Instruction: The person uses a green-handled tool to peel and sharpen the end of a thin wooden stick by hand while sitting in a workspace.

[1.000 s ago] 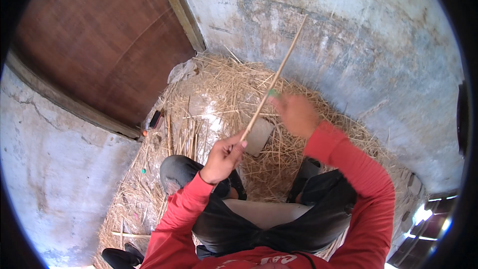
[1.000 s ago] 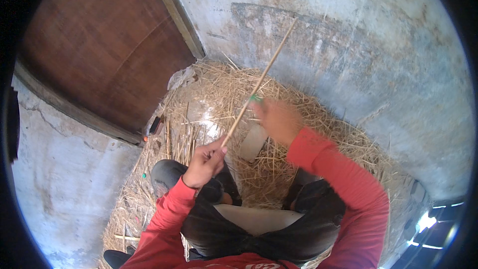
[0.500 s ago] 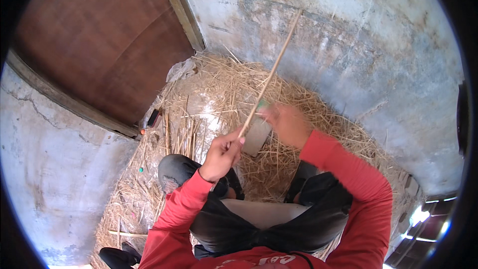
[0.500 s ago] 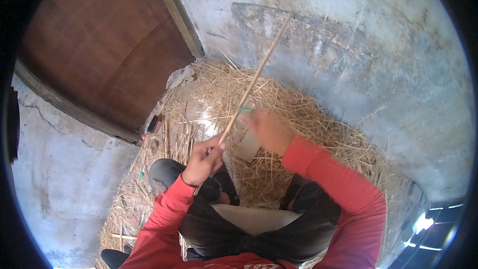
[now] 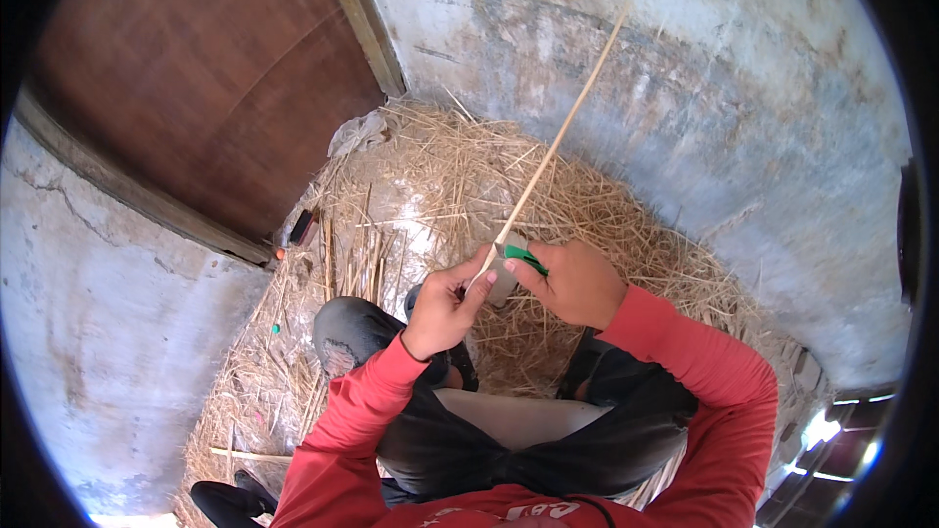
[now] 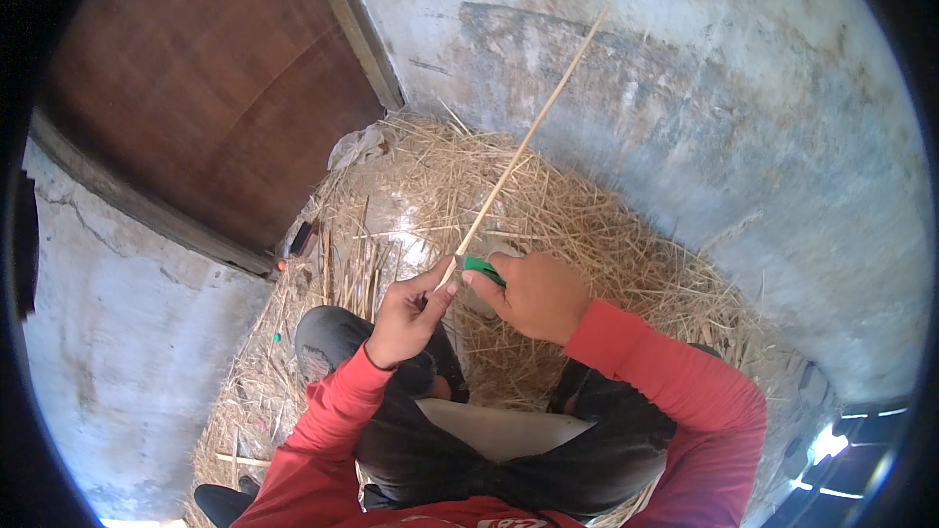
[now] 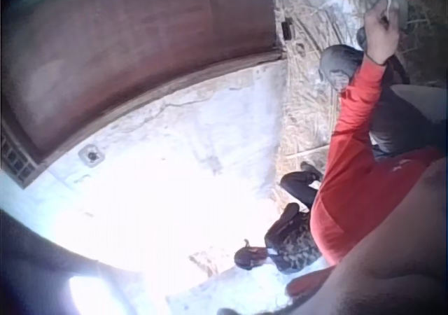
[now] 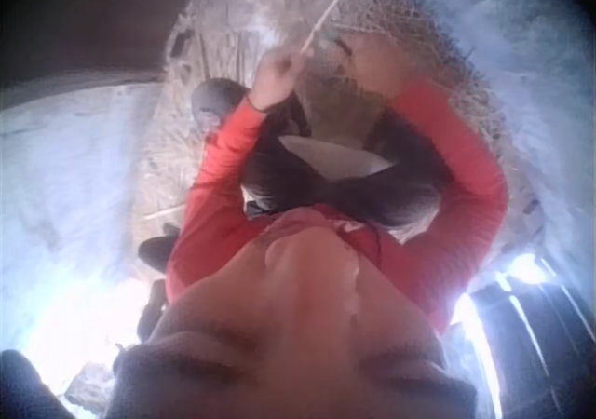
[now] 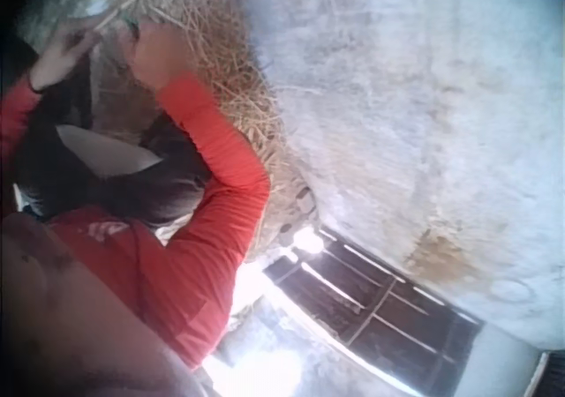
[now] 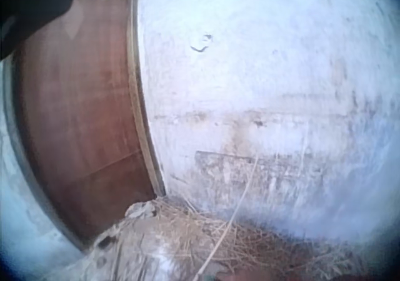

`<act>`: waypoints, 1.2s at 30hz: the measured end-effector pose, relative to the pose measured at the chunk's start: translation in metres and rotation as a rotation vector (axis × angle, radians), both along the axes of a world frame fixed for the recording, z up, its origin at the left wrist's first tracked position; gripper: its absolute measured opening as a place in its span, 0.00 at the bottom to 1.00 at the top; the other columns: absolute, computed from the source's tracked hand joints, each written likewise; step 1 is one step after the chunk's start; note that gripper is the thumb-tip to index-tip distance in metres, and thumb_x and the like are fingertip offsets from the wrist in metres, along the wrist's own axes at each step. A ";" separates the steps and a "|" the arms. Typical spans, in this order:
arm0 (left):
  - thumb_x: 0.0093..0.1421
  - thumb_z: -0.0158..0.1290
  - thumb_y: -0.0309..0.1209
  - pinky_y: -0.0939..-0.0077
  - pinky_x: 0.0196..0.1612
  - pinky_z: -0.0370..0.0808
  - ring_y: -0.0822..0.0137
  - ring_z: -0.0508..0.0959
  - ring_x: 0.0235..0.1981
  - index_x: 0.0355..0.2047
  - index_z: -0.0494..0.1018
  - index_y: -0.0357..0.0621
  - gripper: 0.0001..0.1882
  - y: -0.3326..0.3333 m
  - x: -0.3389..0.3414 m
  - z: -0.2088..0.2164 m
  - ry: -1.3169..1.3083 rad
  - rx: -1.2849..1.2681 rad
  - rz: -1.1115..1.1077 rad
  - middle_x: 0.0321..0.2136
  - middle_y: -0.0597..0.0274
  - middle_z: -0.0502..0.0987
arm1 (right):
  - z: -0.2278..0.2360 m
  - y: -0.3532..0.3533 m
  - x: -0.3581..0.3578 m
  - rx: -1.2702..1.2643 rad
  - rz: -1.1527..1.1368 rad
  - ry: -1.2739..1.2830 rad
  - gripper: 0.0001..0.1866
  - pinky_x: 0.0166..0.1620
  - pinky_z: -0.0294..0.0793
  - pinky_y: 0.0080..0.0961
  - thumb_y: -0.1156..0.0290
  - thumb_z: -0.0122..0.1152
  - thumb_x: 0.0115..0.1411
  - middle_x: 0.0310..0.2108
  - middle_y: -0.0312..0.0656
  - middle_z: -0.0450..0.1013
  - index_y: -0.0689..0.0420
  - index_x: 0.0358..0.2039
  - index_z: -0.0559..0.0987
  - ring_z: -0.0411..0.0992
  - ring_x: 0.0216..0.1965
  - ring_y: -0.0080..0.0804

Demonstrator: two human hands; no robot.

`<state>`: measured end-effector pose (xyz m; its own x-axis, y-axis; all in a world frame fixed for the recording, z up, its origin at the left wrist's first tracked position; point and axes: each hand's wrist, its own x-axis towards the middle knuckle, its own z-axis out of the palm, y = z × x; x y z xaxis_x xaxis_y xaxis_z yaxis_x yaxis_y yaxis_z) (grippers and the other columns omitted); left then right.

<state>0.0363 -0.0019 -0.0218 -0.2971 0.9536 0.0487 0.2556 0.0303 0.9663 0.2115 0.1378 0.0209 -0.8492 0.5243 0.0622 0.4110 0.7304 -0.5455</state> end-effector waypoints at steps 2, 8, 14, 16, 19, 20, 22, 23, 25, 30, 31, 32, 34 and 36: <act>0.68 0.54 0.27 0.85 0.29 0.66 0.83 0.66 0.25 0.61 0.69 0.30 0.23 0.000 -0.004 -0.012 0.065 -0.014 0.002 0.24 0.75 0.71 | -0.011 0.002 -0.003 -0.015 0.015 0.015 0.24 0.29 0.74 0.50 0.47 0.51 0.69 0.21 0.54 0.75 0.57 0.37 0.80 0.76 0.24 0.57; 0.68 0.53 0.28 0.80 0.31 0.72 0.79 0.71 0.25 0.60 0.71 0.31 0.22 -0.003 -0.011 -0.003 0.193 -0.140 -0.014 0.25 0.65 0.76 | -0.040 0.020 -0.015 0.103 -0.080 0.054 0.26 0.32 0.75 0.50 0.46 0.47 0.70 0.25 0.55 0.77 0.57 0.41 0.81 0.76 0.27 0.58; 0.67 0.55 0.30 0.78 0.37 0.76 0.75 0.79 0.29 0.57 0.74 0.33 0.20 -0.026 -0.004 -0.021 0.171 0.055 -0.131 0.30 0.52 0.84 | -0.026 0.177 0.051 0.155 -0.606 0.384 0.30 0.25 0.65 0.39 0.46 0.47 0.72 0.15 0.39 0.64 0.63 0.35 0.81 0.62 0.17 0.31; 0.67 0.56 0.30 0.78 0.38 0.76 0.76 0.79 0.30 0.56 0.74 0.33 0.20 -0.020 -0.006 -0.013 0.133 -0.018 -0.108 0.31 0.52 0.84 | -0.013 0.141 0.053 0.067 -0.554 0.406 0.30 0.23 0.64 0.37 0.46 0.48 0.72 0.14 0.40 0.62 0.63 0.34 0.81 0.60 0.15 0.29; 0.70 0.54 0.32 0.83 0.29 0.68 0.82 0.68 0.23 0.60 0.72 0.33 0.21 -0.007 -0.005 -0.014 0.006 0.028 -0.028 0.22 0.69 0.73 | -0.004 0.088 0.031 0.045 -0.358 0.289 0.28 0.21 0.64 0.38 0.46 0.52 0.70 0.12 0.48 0.63 0.63 0.38 0.82 0.60 0.13 0.38; 0.71 0.53 0.32 0.85 0.27 0.65 0.84 0.65 0.22 0.61 0.70 0.33 0.22 -0.005 -0.005 -0.012 -0.055 -0.022 -0.013 0.20 0.74 0.68 | -0.001 0.068 0.022 0.082 -0.277 0.240 0.28 0.21 0.65 0.39 0.46 0.53 0.69 0.12 0.51 0.65 0.62 0.39 0.82 0.62 0.12 0.42; 0.71 0.52 0.34 0.85 0.23 0.60 0.84 0.61 0.20 0.61 0.70 0.33 0.22 -0.003 -0.002 -0.006 -0.100 -0.034 0.038 0.19 0.75 0.66 | 0.009 0.024 0.005 0.028 -0.100 0.222 0.26 0.22 0.68 0.44 0.46 0.53 0.69 0.14 0.52 0.69 0.61 0.37 0.82 0.70 0.15 0.51; 0.71 0.53 0.33 0.85 0.23 0.61 0.85 0.62 0.20 0.60 0.71 0.33 0.21 -0.001 -0.001 -0.007 -0.087 -0.025 0.062 0.19 0.74 0.67 | 0.005 0.012 0.000 0.018 -0.069 0.182 0.26 0.23 0.69 0.46 0.47 0.53 0.69 0.15 0.53 0.71 0.60 0.37 0.82 0.71 0.17 0.53; 0.70 0.54 0.32 0.84 0.23 0.62 0.85 0.62 0.20 0.58 0.73 0.33 0.21 0.000 0.000 -0.005 -0.048 -0.004 0.078 0.19 0.74 0.68 | 0.000 -0.003 -0.006 0.001 -0.009 0.100 0.25 0.26 0.72 0.49 0.47 0.53 0.68 0.18 0.55 0.73 0.59 0.37 0.82 0.74 0.21 0.57; 0.69 0.54 0.32 0.83 0.24 0.63 0.83 0.63 0.20 0.59 0.72 0.31 0.22 0.001 -0.003 -0.004 0.128 -0.041 0.083 0.17 0.73 0.67 | -0.025 0.007 -0.015 0.015 -0.017 0.119 0.26 0.28 0.74 0.50 0.45 0.52 0.68 0.19 0.52 0.75 0.56 0.37 0.82 0.75 0.22 0.57; 0.69 0.54 0.32 0.83 0.25 0.63 0.82 0.63 0.20 0.59 0.71 0.30 0.22 0.000 -0.004 -0.002 0.161 -0.040 0.083 0.17 0.73 0.66 | -0.029 0.008 -0.017 0.032 -0.030 0.143 0.26 0.28 0.74 0.50 0.44 0.51 0.68 0.19 0.52 0.75 0.56 0.37 0.82 0.75 0.22 0.57; 0.69 0.54 0.31 0.82 0.24 0.64 0.82 0.64 0.20 0.58 0.72 0.30 0.21 0.001 -0.006 -0.004 0.188 0.001 0.088 0.17 0.70 0.67 | -0.031 0.009 -0.018 0.038 -0.031 0.112 0.27 0.28 0.74 0.50 0.43 0.51 0.68 0.20 0.52 0.76 0.56 0.37 0.83 0.75 0.23 0.57; 0.69 0.54 0.30 0.81 0.24 0.67 0.81 0.66 0.20 0.57 0.73 0.32 0.20 0.004 -0.008 -0.009 0.236 0.083 0.094 0.16 0.64 0.70 | -0.029 0.015 -0.021 0.052 -0.035 0.044 0.27 0.29 0.75 0.50 0.42 0.50 0.67 0.21 0.51 0.76 0.55 0.38 0.83 0.76 0.23 0.56; 0.68 0.54 0.30 0.80 0.24 0.68 0.80 0.67 0.20 0.57 0.74 0.32 0.20 0.006 -0.010 -0.002 0.275 0.049 0.089 0.16 0.62 0.70 | -0.023 0.015 -0.023 0.072 -0.062 0.004 0.28 0.30 0.75 0.50 0.41 0.50 0.68 0.21 0.51 0.76 0.54 0.40 0.83 0.76 0.24 0.57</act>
